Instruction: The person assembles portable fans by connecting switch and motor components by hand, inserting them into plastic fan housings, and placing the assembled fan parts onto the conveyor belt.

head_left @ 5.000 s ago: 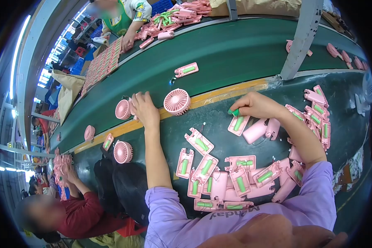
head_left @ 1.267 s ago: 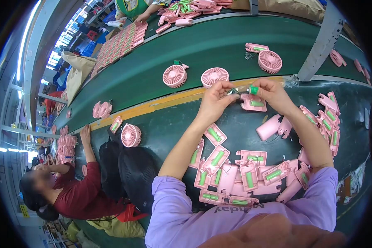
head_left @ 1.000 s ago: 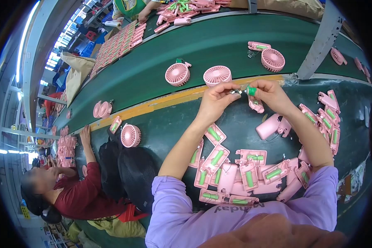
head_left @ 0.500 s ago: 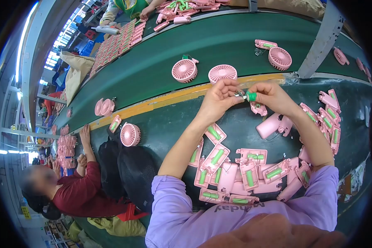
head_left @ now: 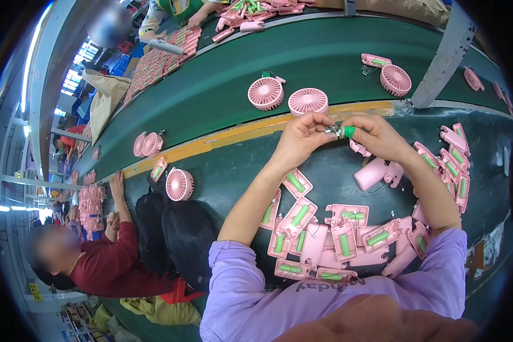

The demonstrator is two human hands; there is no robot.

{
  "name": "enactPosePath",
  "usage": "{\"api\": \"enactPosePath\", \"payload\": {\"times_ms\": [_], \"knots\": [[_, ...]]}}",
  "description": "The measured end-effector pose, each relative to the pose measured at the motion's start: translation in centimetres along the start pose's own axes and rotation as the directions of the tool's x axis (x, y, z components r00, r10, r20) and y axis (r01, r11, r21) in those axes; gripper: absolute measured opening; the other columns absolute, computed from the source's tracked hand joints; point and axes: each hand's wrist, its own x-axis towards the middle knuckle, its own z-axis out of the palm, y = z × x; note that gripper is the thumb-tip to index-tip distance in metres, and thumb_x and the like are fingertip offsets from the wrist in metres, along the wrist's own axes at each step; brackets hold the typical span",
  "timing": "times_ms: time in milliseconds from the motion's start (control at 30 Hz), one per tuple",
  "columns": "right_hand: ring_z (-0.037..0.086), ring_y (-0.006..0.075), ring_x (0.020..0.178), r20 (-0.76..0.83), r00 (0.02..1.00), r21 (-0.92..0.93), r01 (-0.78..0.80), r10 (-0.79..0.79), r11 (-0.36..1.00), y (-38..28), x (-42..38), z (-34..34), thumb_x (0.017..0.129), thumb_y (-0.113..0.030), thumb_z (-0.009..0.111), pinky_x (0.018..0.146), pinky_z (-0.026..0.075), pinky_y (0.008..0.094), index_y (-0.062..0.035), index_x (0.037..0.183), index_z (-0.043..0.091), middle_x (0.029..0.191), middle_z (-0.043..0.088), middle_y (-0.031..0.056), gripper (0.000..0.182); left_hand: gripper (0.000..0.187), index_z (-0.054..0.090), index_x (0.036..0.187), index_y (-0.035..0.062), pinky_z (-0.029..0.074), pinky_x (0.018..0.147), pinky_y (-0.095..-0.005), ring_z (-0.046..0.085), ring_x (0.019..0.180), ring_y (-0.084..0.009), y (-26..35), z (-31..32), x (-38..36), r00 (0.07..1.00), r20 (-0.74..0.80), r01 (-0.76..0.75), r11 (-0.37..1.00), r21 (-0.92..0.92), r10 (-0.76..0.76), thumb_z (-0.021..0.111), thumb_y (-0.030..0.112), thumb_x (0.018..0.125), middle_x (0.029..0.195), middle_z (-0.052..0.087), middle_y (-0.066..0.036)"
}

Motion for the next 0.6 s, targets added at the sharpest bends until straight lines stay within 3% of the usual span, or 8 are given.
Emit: {"api": "enactPosePath", "payload": {"times_ms": [67,167,367,467,533,600], "knots": [[0.052,0.0112,0.069,0.077,0.993,0.017,-0.093,0.091,0.996,-0.4,0.0,-0.5,0.093,-0.02,0.054,0.063,0.042,0.0265,-0.0016,0.096,0.061,0.077,0.058,0.0024,0.02,0.028,0.057,0.107,-0.0019,0.05,0.088,-0.0255,0.06,0.097,-0.0131,0.0,0.0,-0.1,1.0,0.012,0.004,1.0,-0.015,-0.004,0.065,-0.008,0.081,0.105,0.061,-0.008],[0.051,0.0094,0.061,0.043,0.993,0.122,-0.114,0.11,0.986,0.1,0.0,-0.3,0.092,-0.021,0.056,0.054,0.04,0.0253,-0.0034,0.094,0.062,0.069,0.056,0.0029,0.019,0.028,0.057,0.106,-0.002,0.049,0.088,-0.0253,0.06,0.097,-0.013,0.3,0.0,-0.1,1.0,0.018,0.006,1.0,-0.015,-0.006,0.065,-0.008,0.081,0.105,0.061,-0.008],[0.05,0.0068,0.059,0.047,0.999,-0.012,0.023,-0.022,1.0,0.2,0.0,-0.1,0.092,-0.02,0.055,0.053,0.04,0.0239,-0.0035,0.092,0.062,0.067,0.056,0.001,0.018,0.026,0.058,0.105,-0.0025,0.049,0.087,-0.0248,0.06,0.096,-0.0132,0.3,0.2,-0.2,1.0,0.025,0.011,0.999,-0.032,-0.01,0.065,-0.008,0.08,0.102,0.061,-0.007],[0.051,0.007,0.056,0.096,0.995,0.036,-0.023,0.019,0.999,0.0,0.0,-0.2,0.091,-0.017,0.053,0.051,0.04,0.0232,-0.0033,0.092,0.062,0.066,0.056,0.0002,0.016,0.025,0.058,0.105,-0.0021,0.049,0.086,-0.0248,0.06,0.096,-0.0128,0.2,0.1,-0.2,0.998,0.034,0.045,0.999,0.02,-0.046,0.065,-0.006,0.081,0.101,0.062,-0.007],[0.053,0.0074,0.053,0.15,0.968,0.111,-0.22,0.202,0.969,-0.8,-0.2,0.0,0.091,-0.015,0.051,0.048,0.042,0.0237,-0.0034,0.093,0.062,0.064,0.057,-0.0004,0.016,0.022,0.059,0.101,-0.0012,0.05,0.081,-0.0241,0.061,0.091,-0.0114,0.0,0.2,-0.2,1.0,0.015,0.018,0.994,0.109,-0.02,0.066,-0.005,0.081,0.097,0.062,-0.006],[0.055,0.0103,0.052,0.112,0.987,0.05,-0.121,0.115,0.991,-0.4,-0.2,0.4,0.089,-0.014,0.051,0.047,0.044,0.0261,-0.0032,0.093,0.062,0.063,0.058,0.0012,0.016,0.021,0.06,0.1,-0.0008,0.05,0.081,-0.0251,0.061,0.089,-0.0116,-0.1,0.2,-0.3,1.0,0.019,0.018,0.984,0.176,-0.022,0.066,-0.003,0.081,0.095,0.063,-0.005]]}}
